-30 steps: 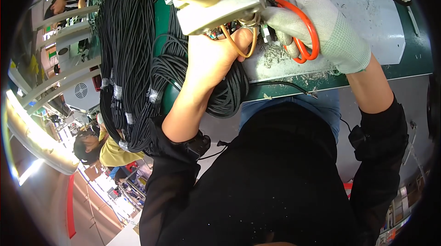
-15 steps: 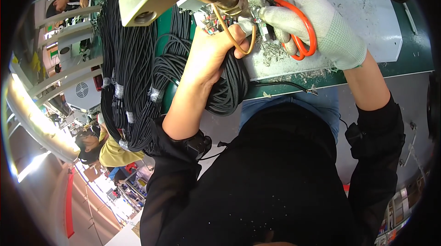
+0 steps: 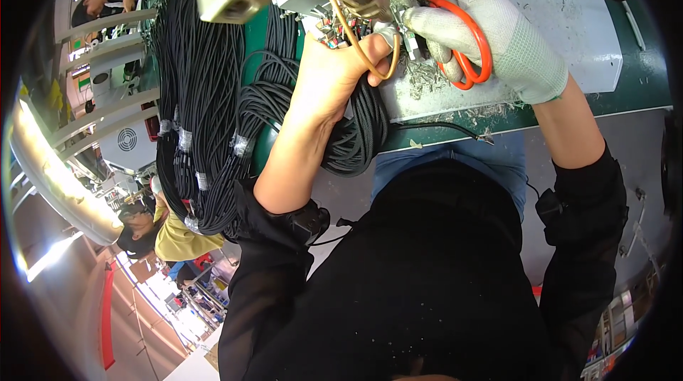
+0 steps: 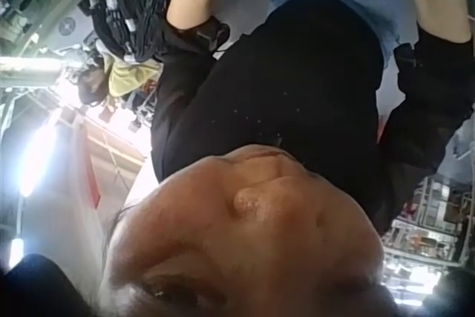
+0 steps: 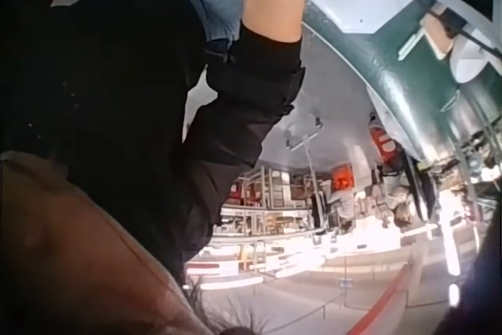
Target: The person puts on a glove, picks up a bundle of cables, and uses shears to trim the ends of the connectors. They then place the connectors into a machine and use the shears to trim them again.
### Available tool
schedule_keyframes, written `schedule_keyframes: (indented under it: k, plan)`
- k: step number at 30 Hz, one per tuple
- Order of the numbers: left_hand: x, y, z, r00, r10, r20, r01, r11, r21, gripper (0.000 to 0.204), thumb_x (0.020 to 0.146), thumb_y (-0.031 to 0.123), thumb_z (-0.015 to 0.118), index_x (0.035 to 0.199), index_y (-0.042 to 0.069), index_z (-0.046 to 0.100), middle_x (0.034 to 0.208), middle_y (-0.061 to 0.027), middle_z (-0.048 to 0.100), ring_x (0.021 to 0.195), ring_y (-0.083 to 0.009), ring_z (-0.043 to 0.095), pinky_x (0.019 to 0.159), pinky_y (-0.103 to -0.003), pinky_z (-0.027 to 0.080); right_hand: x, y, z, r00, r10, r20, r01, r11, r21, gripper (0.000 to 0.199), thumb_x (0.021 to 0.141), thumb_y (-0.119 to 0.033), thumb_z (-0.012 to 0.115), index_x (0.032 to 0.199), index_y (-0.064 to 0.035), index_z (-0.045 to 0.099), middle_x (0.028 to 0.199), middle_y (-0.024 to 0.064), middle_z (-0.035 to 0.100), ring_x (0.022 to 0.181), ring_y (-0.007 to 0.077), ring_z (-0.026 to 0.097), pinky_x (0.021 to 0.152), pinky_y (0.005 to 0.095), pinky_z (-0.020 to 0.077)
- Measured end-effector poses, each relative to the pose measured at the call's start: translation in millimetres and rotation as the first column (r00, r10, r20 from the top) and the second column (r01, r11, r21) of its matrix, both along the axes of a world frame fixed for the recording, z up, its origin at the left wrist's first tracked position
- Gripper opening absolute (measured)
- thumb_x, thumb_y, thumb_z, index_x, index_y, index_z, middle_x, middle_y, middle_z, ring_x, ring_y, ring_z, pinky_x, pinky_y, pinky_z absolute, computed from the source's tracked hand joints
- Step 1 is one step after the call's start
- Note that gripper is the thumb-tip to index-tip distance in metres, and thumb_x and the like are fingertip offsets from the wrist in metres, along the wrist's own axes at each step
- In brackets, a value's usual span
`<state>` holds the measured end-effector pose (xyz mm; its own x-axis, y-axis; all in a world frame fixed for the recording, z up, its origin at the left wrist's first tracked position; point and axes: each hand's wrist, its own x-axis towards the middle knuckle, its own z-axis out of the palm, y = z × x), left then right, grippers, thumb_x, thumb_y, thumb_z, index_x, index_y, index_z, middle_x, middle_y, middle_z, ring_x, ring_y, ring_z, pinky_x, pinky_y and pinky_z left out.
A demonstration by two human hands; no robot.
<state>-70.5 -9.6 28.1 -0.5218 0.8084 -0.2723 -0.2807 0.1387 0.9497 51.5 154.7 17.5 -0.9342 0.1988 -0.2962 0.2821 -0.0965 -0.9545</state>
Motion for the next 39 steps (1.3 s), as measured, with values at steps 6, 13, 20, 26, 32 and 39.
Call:
schedule_keyframes:
  k: [6,13,20,26,32,39]
  plan:
    - [1.9,1.3,4.5,0.997,0.004,-0.071,-0.008,0.998,-0.064,0.010,0.077,0.005,0.066,0.079,-0.003,0.059,0.059,-0.0051,0.056,0.046,-0.0108,0.050,0.042,-0.022,0.039,-0.7,7.8,-24.0,0.713,0.399,-0.576,0.186,0.685,0.705,0.039,0.065,-0.001,0.068,0.103,0.0007,0.060,0.073,0.0101,0.056,0.055,0.0180,0.057,0.048,0.0274,0.0453]
    - [1.2,0.4,3.4,0.997,0.000,-0.080,-0.006,0.997,-0.079,0.012,0.078,0.007,0.067,0.078,-0.002,0.060,0.059,-0.0048,0.056,0.046,-0.0105,0.049,0.043,-0.022,0.039,-2.1,6.3,-24.4,0.682,0.403,-0.610,0.313,0.594,0.741,0.044,0.063,0.001,0.069,0.106,-0.0017,0.061,0.073,0.0097,0.055,0.056,0.0189,0.057,0.055,0.0278,0.0472]
    - [-2.0,-8.4,-6.8,1.000,-0.008,-0.002,0.008,0.999,-0.047,0.013,0.082,0.011,0.065,0.082,-0.002,0.060,0.064,-0.0054,0.056,0.051,-0.0106,0.050,0.047,-0.023,0.040,3.7,0.0,-27.2,0.697,0.345,-0.629,0.357,0.593,0.722,0.036,0.066,0.000,0.068,0.101,-0.0002,0.061,0.070,0.0069,0.056,0.057,0.0146,0.056,0.057,0.0254,0.0467]
    - [9.9,-17.1,-3.1,0.884,0.106,0.456,-0.083,0.994,-0.069,0.015,0.089,0.014,0.059,0.088,-0.001,0.059,0.071,-0.0057,0.056,0.056,-0.0105,0.048,0.051,-0.024,0.039,20.1,-19.8,2.6,0.971,-0.007,-0.241,0.054,0.980,0.190,0.016,0.082,-0.013,0.061,0.086,0.0022,0.059,0.061,0.0054,0.055,0.053,0.0110,0.055,0.049,0.0242,0.0440]
    - [31.1,-50.6,10.9,0.871,-0.119,0.477,0.163,0.985,-0.051,0.012,0.091,0.012,0.057,0.089,0.000,0.056,0.070,-0.0044,0.054,0.055,-0.0098,0.046,0.049,-0.023,0.036,52.6,-56.3,9.2,0.964,-0.206,-0.170,0.216,0.975,0.042,0.031,0.087,-0.027,0.060,0.071,-0.0005,0.058,0.056,0.0055,0.058,0.047,0.0097,0.057,0.044,0.0227,0.0432]
    - [37.3,-61.8,22.2,0.805,-0.216,0.553,0.295,0.954,-0.058,0.009,0.089,0.010,0.058,0.089,0.001,0.055,0.067,-0.0026,0.050,0.055,-0.0088,0.044,0.047,-0.023,0.034,79.5,-43.1,48.3,0.889,0.437,0.135,-0.416,0.895,-0.159,0.028,0.084,-0.025,0.059,0.071,0.0000,0.060,0.050,0.0029,0.056,0.043,0.0098,0.056,0.044,0.0231,0.0442]
